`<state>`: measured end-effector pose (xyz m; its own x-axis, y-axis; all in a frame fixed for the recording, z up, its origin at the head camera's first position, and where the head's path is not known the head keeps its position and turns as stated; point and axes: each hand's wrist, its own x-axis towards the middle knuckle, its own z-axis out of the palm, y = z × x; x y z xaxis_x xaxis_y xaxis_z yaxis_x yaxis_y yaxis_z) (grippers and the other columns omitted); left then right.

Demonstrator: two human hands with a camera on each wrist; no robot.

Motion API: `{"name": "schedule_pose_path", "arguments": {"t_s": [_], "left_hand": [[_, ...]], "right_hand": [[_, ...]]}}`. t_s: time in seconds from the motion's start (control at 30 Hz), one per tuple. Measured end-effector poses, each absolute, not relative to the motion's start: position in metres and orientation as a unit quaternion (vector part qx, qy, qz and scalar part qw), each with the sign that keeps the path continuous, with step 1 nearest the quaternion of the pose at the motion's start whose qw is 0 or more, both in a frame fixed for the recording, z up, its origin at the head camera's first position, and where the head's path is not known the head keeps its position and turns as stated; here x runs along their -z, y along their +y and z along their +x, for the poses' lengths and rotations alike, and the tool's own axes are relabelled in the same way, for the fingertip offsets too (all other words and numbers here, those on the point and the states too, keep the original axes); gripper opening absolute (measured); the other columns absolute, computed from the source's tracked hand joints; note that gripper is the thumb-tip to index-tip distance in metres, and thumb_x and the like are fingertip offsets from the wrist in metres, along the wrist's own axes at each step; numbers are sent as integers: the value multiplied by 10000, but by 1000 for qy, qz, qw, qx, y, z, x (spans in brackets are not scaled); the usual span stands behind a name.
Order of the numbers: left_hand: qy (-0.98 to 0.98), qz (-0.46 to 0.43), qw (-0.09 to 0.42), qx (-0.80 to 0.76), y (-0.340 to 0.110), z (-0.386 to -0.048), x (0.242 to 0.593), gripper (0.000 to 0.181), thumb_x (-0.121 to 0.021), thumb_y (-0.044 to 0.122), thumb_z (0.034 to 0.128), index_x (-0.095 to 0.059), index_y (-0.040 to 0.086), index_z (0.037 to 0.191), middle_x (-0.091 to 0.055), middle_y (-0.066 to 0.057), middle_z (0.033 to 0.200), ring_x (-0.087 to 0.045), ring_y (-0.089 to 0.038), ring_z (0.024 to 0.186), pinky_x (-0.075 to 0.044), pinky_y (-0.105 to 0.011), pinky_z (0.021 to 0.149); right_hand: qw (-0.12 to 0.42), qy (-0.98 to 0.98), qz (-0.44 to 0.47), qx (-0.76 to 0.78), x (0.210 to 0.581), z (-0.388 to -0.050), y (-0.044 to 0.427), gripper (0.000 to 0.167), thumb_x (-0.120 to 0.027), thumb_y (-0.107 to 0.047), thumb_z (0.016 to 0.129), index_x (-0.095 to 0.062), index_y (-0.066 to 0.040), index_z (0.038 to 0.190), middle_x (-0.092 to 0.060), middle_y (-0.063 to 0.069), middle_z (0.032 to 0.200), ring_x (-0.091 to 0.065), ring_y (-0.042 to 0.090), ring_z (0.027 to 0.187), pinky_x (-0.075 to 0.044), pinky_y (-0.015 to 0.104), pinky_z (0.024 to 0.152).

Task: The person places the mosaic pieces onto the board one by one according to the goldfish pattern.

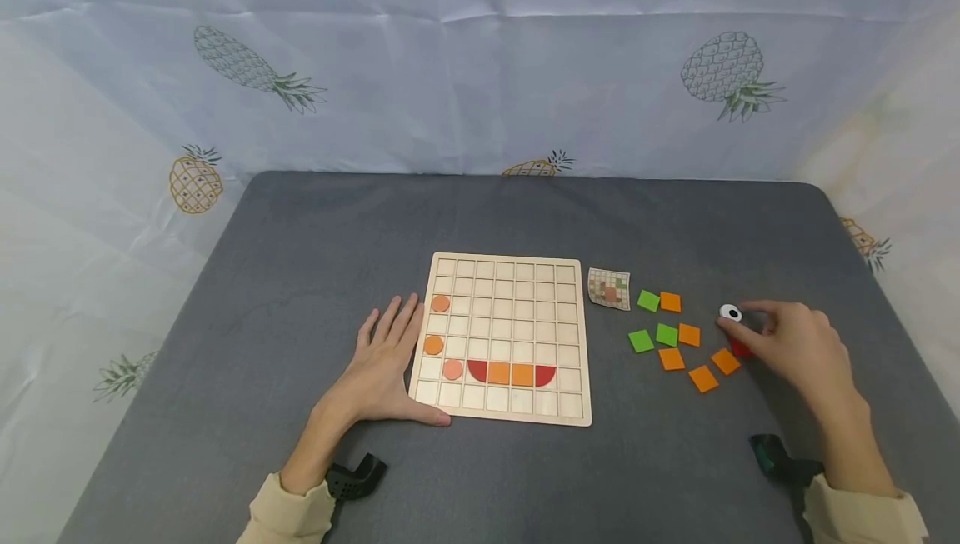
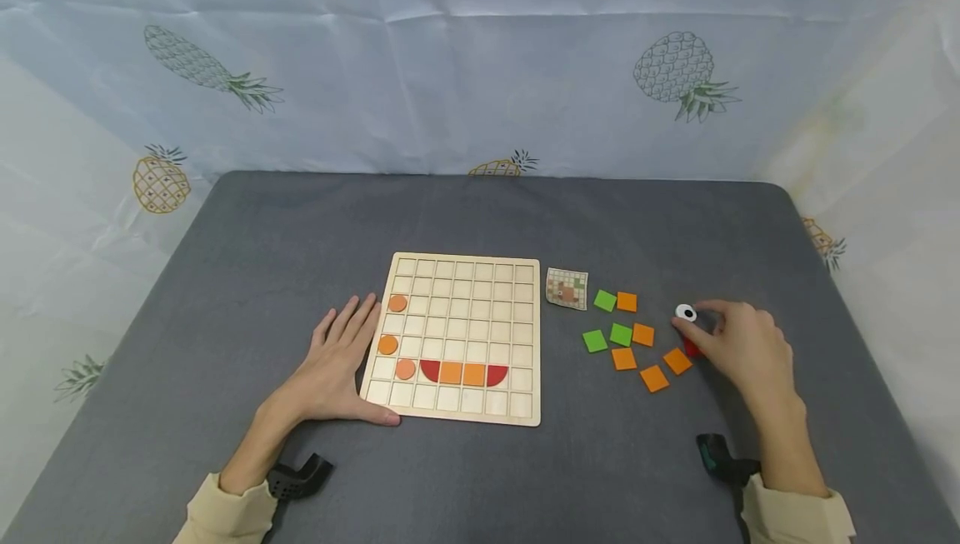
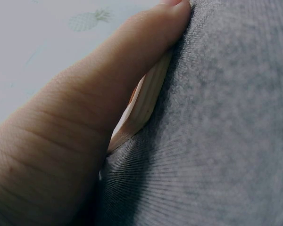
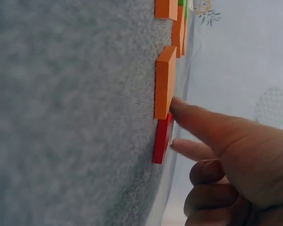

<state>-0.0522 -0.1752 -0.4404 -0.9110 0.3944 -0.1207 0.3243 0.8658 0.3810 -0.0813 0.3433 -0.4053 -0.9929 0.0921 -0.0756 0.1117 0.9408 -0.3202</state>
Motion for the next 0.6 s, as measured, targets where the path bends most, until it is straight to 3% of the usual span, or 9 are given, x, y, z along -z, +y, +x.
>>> {"name": "schedule_pose_path", "arguments": {"t_s": [0.4, 0.6], "left_hand": [[960, 188, 96, -182, -176, -52, 440, 1537, -818, 797, 534, -72, 51, 1651, -56, -157, 1739, -27, -402, 1610, -28, -643, 1247], [961, 188, 96, -178, -176, -52, 439, 1541, -815, 804, 533, -70, 49, 1650, -57, -157, 1738, -28, -401, 1610, -31, -642, 1246]], "right_hand": [[34, 983, 22, 177, 408, -90, 342, 487, -722, -323, 942, -693, 103, 1176, -425, -19, 517, -326, 123, 448, -255, 274, 437], [28, 984, 11, 176, 402, -90, 336, 490, -723, -340, 945, -693, 79, 1198, -404, -25, 520, -305, 118, 442, -237, 267, 432]]}}
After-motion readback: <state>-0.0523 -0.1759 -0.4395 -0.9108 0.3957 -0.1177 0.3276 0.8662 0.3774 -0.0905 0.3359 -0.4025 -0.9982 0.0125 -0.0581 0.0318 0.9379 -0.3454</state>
